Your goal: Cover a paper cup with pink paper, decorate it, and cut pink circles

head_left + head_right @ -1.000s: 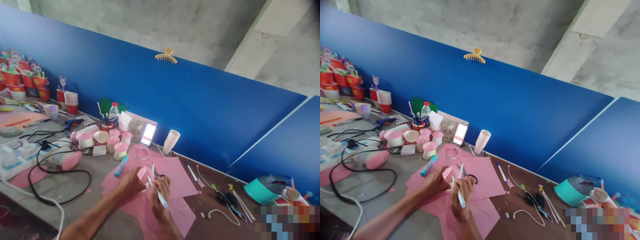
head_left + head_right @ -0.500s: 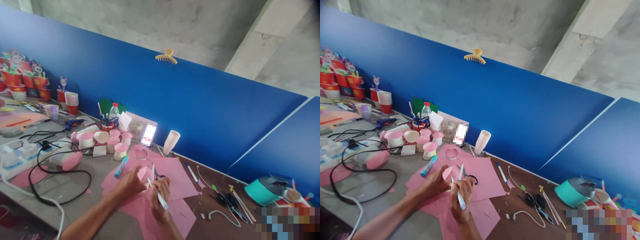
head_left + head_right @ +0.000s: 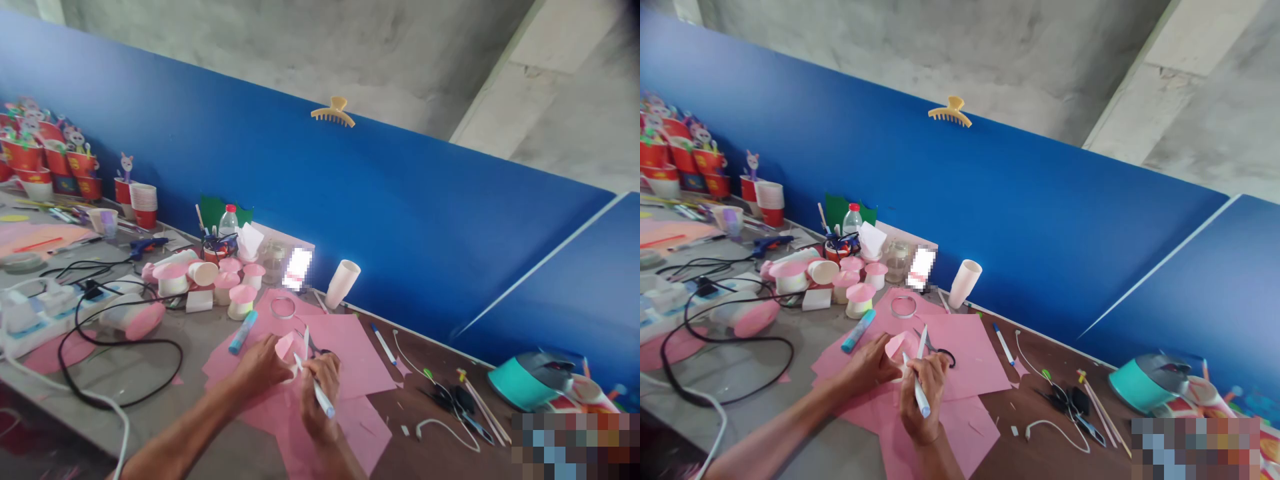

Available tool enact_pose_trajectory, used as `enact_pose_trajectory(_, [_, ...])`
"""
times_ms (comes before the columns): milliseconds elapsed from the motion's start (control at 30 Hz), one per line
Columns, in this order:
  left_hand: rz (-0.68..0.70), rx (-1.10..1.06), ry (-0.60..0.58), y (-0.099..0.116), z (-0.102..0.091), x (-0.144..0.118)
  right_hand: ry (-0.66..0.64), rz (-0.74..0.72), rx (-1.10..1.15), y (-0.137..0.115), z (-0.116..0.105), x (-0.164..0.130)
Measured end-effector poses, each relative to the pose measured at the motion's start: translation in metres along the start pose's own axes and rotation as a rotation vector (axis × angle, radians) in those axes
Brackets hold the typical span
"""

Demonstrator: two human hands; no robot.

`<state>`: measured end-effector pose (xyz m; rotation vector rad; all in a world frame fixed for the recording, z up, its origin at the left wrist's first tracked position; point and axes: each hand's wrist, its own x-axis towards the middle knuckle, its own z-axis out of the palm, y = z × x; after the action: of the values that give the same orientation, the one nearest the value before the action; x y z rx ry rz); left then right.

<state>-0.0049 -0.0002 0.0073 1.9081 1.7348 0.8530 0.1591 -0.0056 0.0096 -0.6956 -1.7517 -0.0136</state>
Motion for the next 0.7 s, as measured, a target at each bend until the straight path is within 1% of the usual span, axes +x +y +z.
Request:
enact_pose_trajectory(100, [-0.012,-0.014,0.003,0.0022,-0.0014,0.0,0.007,-0.008,-0.001,0.0012,-0.0002,0.0001])
enact_pose_trajectory(233, [-0.027,0.003,-0.023,0.0032,-0.0022,0.0018,0.0,-0.006,0.004,0.0022,0.0002,-0.001])
enact_pose_trajectory(333, [-0.048,0.032,0.001,0.0037,-0.0017,0.0036,0.005,-0.007,0.007,0.0027,0.0004,-0.001])
enact_pose_trajectory(433, [-0.067,0.011,0.004,0.0053,-0.0028,0.0034,0.018,0.009,0.011,0.0026,-0.0002,-0.0001])
enact_pose_trajectory(700, [-0.04,-0.038,-0.038,0.008,-0.007,-0.001,0.023,-0.004,0.024,0.0008,0.0002,0.0019])
